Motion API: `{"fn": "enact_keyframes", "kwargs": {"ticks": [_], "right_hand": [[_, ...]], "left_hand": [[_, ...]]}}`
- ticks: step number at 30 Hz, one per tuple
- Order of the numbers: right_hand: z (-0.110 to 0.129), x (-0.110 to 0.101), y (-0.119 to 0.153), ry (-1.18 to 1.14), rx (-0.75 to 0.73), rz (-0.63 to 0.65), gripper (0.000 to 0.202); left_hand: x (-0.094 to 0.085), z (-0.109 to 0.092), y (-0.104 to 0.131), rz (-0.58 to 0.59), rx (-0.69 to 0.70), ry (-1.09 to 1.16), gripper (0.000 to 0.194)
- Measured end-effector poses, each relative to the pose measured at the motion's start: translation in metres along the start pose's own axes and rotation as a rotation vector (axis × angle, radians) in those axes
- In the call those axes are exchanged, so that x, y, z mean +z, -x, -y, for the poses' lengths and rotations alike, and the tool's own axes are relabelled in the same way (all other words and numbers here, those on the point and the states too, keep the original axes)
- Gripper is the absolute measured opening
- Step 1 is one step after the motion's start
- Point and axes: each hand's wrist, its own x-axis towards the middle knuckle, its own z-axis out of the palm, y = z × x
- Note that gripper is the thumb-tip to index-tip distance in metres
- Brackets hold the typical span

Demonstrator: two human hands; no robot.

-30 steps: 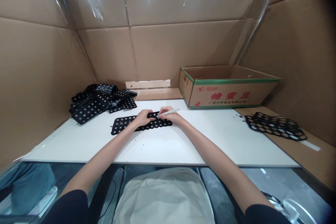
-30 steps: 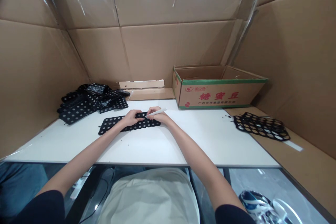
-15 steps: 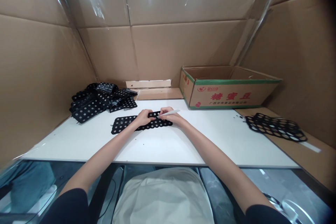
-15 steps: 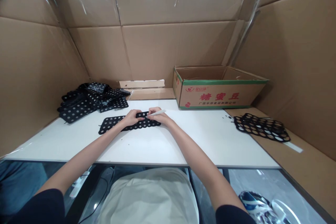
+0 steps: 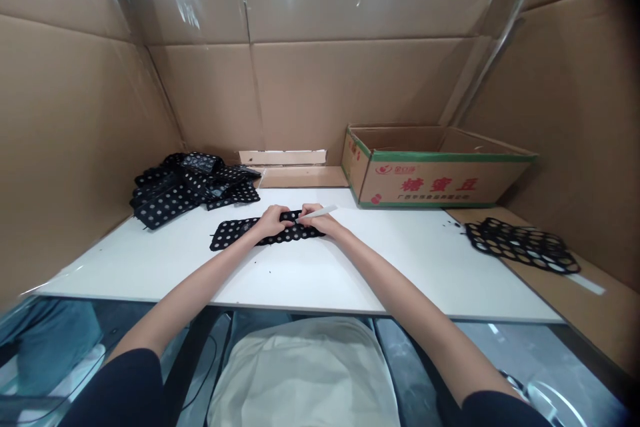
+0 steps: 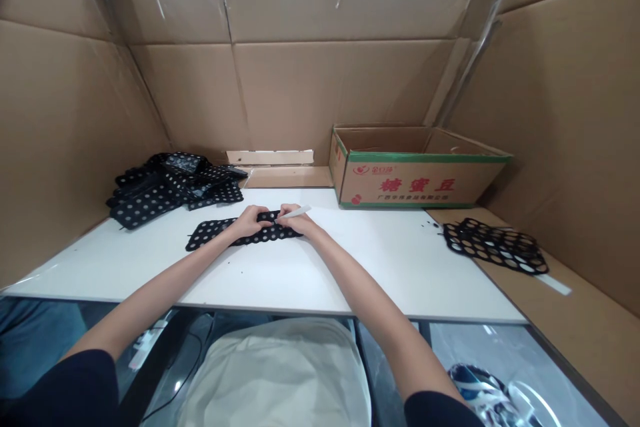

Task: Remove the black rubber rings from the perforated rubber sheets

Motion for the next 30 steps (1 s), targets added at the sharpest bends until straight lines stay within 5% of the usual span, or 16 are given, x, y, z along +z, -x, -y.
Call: {"fn": "enact_keyframes", "kwargs": {"ticks": [6,13,23,30], "right_hand": [[0.0,-0.001,0.002,-0.155,0.001,0.046,0.015],[-0.005,-0.001,-0.006,0.014,-0.029,0.038,0.033],[-0.008,0.018,-0.012,0.121,-0.04,-0.278,0.052],[-0.008,0.023,-0.014,0.179,0.021,-0.339,0.053]], "left_hand": [[-0.003,0.007,-0.005,0.049,-0.039,0.091,0.024],[-0.003,0.007,-0.005,0.066,-0.047,0.12,0.022],[0.0,0.01,-0.003,0.028,0.003,0.133,0.026],[0.001,0.012,-0.004,0.04,-0.007,0.218,0.036]]}}
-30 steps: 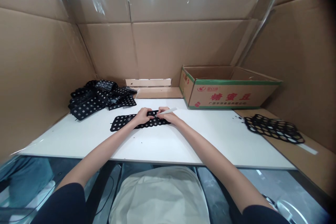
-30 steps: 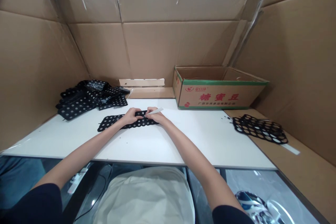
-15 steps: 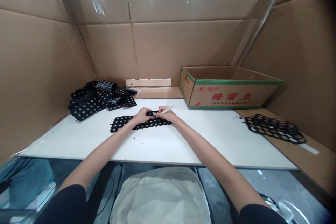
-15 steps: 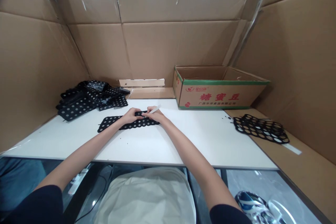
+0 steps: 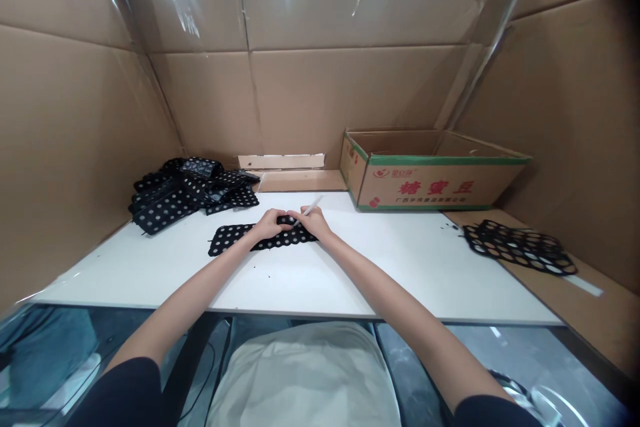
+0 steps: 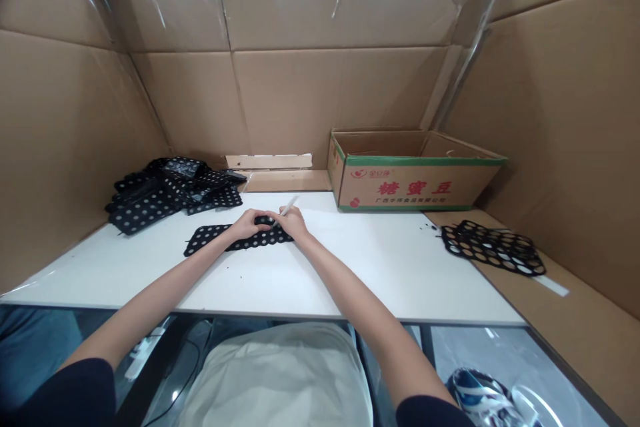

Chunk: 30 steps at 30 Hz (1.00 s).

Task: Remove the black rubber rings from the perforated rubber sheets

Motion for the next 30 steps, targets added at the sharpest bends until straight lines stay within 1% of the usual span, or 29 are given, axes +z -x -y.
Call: {"fn": "enact_keyframes", "kwargs": {"ticks": [6,12,15,19,22,25,28,30], "right_hand": [[0.002,0.001,0.002,0.004,0.032,-0.013,0.05],[0.004,0.003,0.003,-0.02,0.076,-0.008,0.048],[0.003,0.002,0.002,-0.114,0.078,0.027,0.045],[-0.002,-0.004,-0.002,-0.337,0.13,0.113,0.043],[-0.004,-0.011,-0.003,-0.499,0.2,0.086,0.043],[-0.004,-0.016,-0.001,-0.635,0.228,0.071,0.038],[-0.005,-0.018,0.001,-0.648,0.188,0.136,0.028],[-0.007,-0.018,0.001,-0.597,0.147,0.197,0.024]], "left_hand": [[-0.002,-0.006,0.001,-0.003,-0.029,-0.042,0.03],[-0.002,-0.003,0.001,0.004,-0.018,-0.071,0.03],[-0.004,-0.004,0.0,0.014,-0.018,-0.086,0.029],[-0.009,-0.009,-0.002,0.058,0.007,-0.152,0.027],[-0.018,-0.014,-0.001,0.1,0.023,-0.214,0.025],[-0.027,-0.019,0.005,0.144,0.031,-0.239,0.023],[-0.029,-0.022,0.011,0.155,0.057,-0.229,0.026],[-0.025,-0.022,0.013,0.133,0.047,-0.229,0.026]]}}
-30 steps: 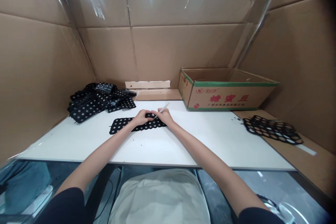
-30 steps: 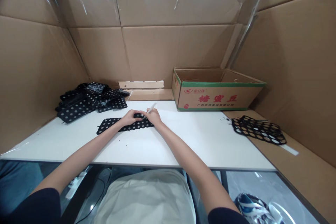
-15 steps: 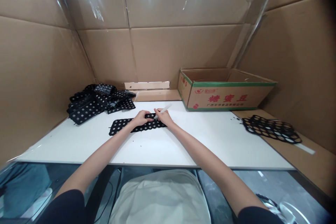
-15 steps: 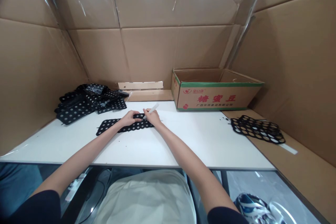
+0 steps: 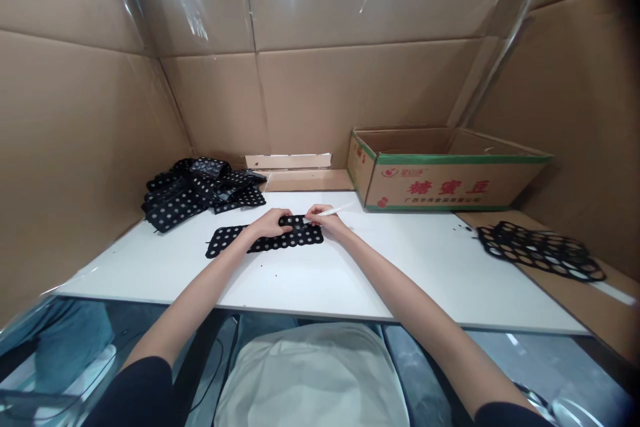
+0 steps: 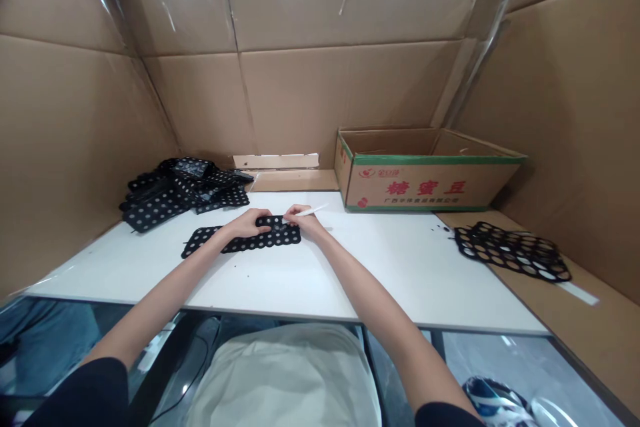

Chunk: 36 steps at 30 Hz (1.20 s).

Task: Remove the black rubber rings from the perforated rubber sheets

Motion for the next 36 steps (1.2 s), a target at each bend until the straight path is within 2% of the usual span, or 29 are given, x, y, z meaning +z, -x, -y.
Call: {"fn": "enact_keyframes", "kwargs": {"ticks": [6,14,21,28,36], "right_hand": [[-0.005,-0.002,0.0,0.137,-0.058,0.068,0.02],[0.006,-0.003,0.006,0.23,-0.108,0.098,0.022],[0.018,0.002,0.008,0.521,-0.18,0.14,0.023],[0.016,0.012,0.01,0.391,-0.098,0.094,0.03],[0.005,0.017,0.002,0.473,-0.079,0.024,0.036]], "left_hand": [[0.018,0.002,-0.009,-0.106,-0.121,0.073,0.028],[0.019,0.008,-0.012,-0.108,-0.14,0.195,0.027],[0.026,0.014,-0.013,-0.141,-0.115,0.207,0.023],[0.03,0.017,-0.015,-0.208,-0.084,0.233,0.024],[0.031,0.014,-0.014,-0.231,-0.077,0.246,0.026]]}}
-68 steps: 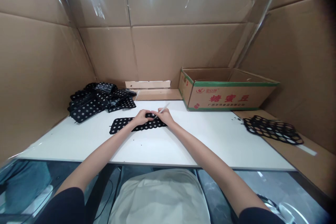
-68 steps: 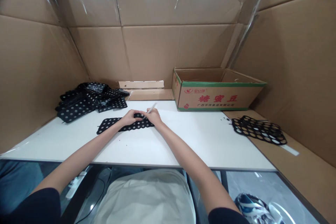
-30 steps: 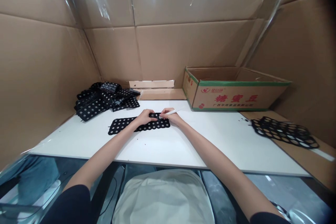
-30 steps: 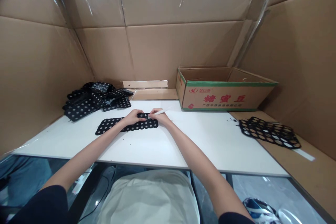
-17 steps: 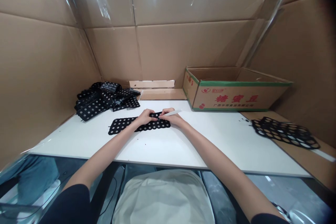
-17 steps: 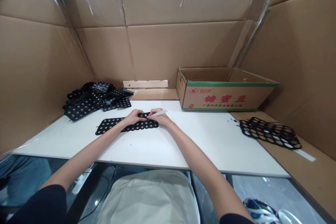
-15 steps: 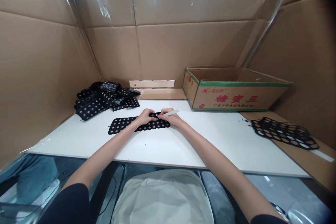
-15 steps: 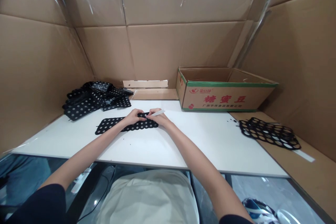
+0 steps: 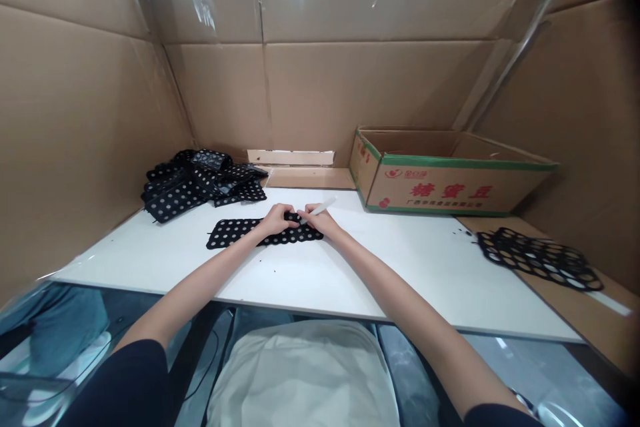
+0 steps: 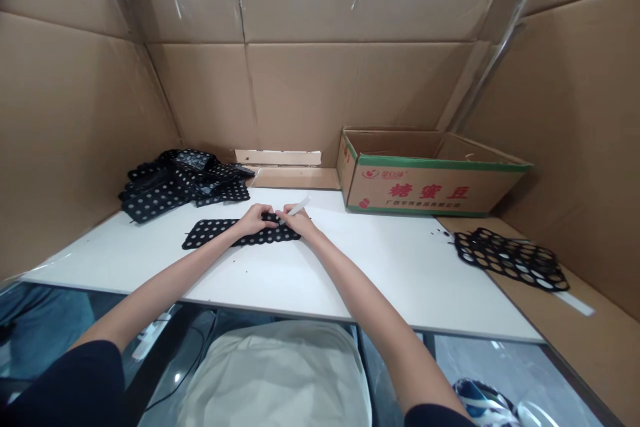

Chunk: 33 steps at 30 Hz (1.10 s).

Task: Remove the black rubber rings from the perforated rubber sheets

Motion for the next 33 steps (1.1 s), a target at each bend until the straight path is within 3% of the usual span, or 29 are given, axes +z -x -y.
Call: {"fn": "enact_keyframes", "kwargs": {"ticks": [6,18,28,33], "right_hand": [[-0.0036,0.0044,-0.0074,0.08,0.04,-0.042,0.028],[0.0037,-0.0017,-0.0043,-0.081,0.041,-0.004,0.022],[-0.001,-0.0027,-0.0074,0.002,-0.013,0.035,0.023],[-0.0024,-0.0031,-0.0059,-0.113,0.004,0.034,0.027]], "left_hand": [[0.0014,0.0063,-0.0013,0.014,-0.043,0.077,0.027],[0.0034,0.0059,-0.0018,0.005,-0.067,0.094,0.027],[0.003,0.0046,-0.0011,0.007,-0.082,0.087,0.026],[-0.0012,0.0033,-0.004,0.065,-0.08,0.074,0.028]]}}
